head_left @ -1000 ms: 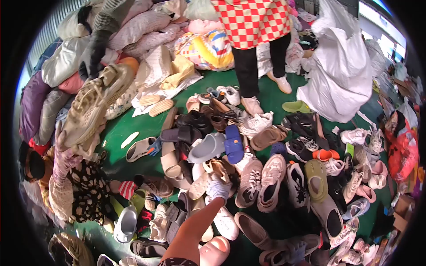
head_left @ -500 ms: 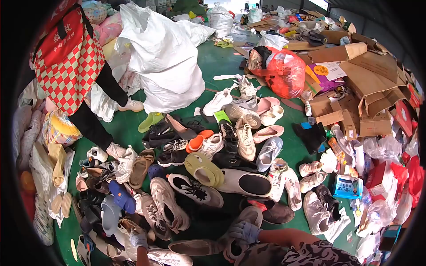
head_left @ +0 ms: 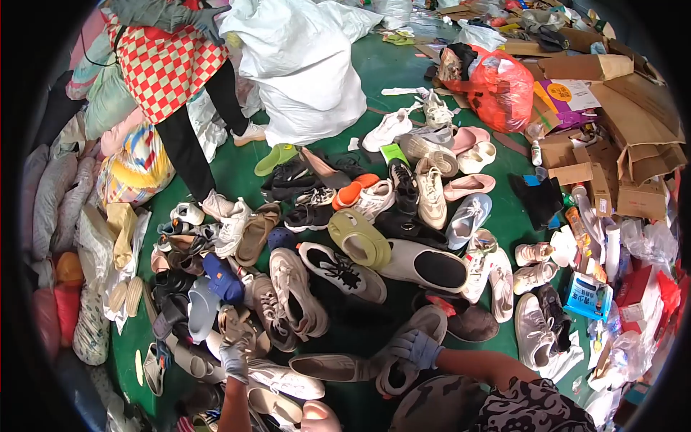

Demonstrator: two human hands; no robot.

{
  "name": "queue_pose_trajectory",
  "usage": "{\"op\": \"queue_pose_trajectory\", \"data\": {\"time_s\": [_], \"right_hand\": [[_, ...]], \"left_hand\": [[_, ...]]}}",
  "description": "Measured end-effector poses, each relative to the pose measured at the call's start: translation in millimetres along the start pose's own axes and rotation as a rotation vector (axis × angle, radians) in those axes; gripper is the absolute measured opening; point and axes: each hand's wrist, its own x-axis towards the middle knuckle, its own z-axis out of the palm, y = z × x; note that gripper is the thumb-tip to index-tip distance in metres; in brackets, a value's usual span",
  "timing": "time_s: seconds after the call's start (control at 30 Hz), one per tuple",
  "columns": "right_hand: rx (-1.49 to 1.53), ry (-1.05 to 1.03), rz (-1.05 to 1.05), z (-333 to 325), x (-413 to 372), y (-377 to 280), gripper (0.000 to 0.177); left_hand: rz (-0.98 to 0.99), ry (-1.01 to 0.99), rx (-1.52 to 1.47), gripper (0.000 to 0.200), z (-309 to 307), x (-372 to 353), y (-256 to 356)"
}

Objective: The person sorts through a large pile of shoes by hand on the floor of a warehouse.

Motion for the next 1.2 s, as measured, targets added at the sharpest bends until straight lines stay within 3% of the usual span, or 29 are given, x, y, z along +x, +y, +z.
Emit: {"op": "queue_pose_trajectory", "data": {"time_s": [0.07, 0.17, 0.27, 0.43, 0.47, 0.57, 0.6, 0.67, 0.7, 0.77, 0.8, 0.83, 0.93, 1.0, 1.13, 1.17, 1.2], "right_hand": [[-0.001, -0.005, -0.006, -6, 2, 0, 0.043], [0.012, 0.042, -0.026, -7, 5, -2, 0.044], [0.043, 0.078, -0.031, -8, 6, -3, 0.044], [0.113, 0.031, 0.043, -21, 11, -8, 0.045], [0.12, 0.033, 0.062, -33, 17, -17, 0.045], [0.356, 0.236, 0.316, -67, 32, -50, 0.058], [0.366, 0.231, 0.323, -72, 35, -60, 0.058], [1.18, 0.274, 0.614, -79, 49, -76, 0.074], [1.452, 0.298, 0.559, -77, 55, -76, 0.086], [1.432, 0.357, 0.498, -91, 70, -88, 0.086], [1.407, 0.411, 0.436, -102, 73, -94, 0.086], [1.622, 0.294, 0.638, -113, 71, -91, 0.08], [1.58, 0.669, 0.946, -114, 51, -79, 0.049], [1.582, 0.909, 0.831, -113, 24, -45, 0.033], [1.325, 1.171, 1.152, -168, -19, 38, 0.023], [0.963, 1.204, 1.028, -173, -39, 74, 0.018], [0.814, 1.071, 1.109, -183, -69, 112, 0.021]], "left_hand": [[0.146, 0.051, 0.088, 0.04, 29, -25, 38], [0.054, -0.119, 0.096, 0.055, 34, -40, 55], [0.62, -0.145, 0.583, 0.05, 36, -46, 70], [0.843, -0.251, 0.853, 0.044, 78, -86, 121], [0.798, -0.307, 0.733, 0.042, 89, -96, 125], [0.895, -0.43, 0.831, 0.039, 119, -121, 136], [1.047, -0.476, 0.872, 0.039, 122, -125, 129], [1.231, -0.562, 0.817, 0.037, 142, -137, 126], [1.272, -0.615, 0.832, 0.038, 152, -145, 127], [1.414, -0.694, 0.832, 0.039, 175, -158, 121], [1.406, -0.708, 0.825, 0.039, 186, -166, 118], [1.411, -0.743, 0.814, 0.033, 199, -174, 120], [1.479, -0.818, 0.755, 0.031, 218, -175, 137], [1.554, -0.847, 0.698, 0.035, 211, -170, 145], [1.323, -0.741, 0.676, 0.047, 173, -171, 125], [1.164, -0.825, 0.738, 0.051, 161, -171, 118], [0.998, -0.908, 0.795, 0.056, 151, -171, 110]]}}
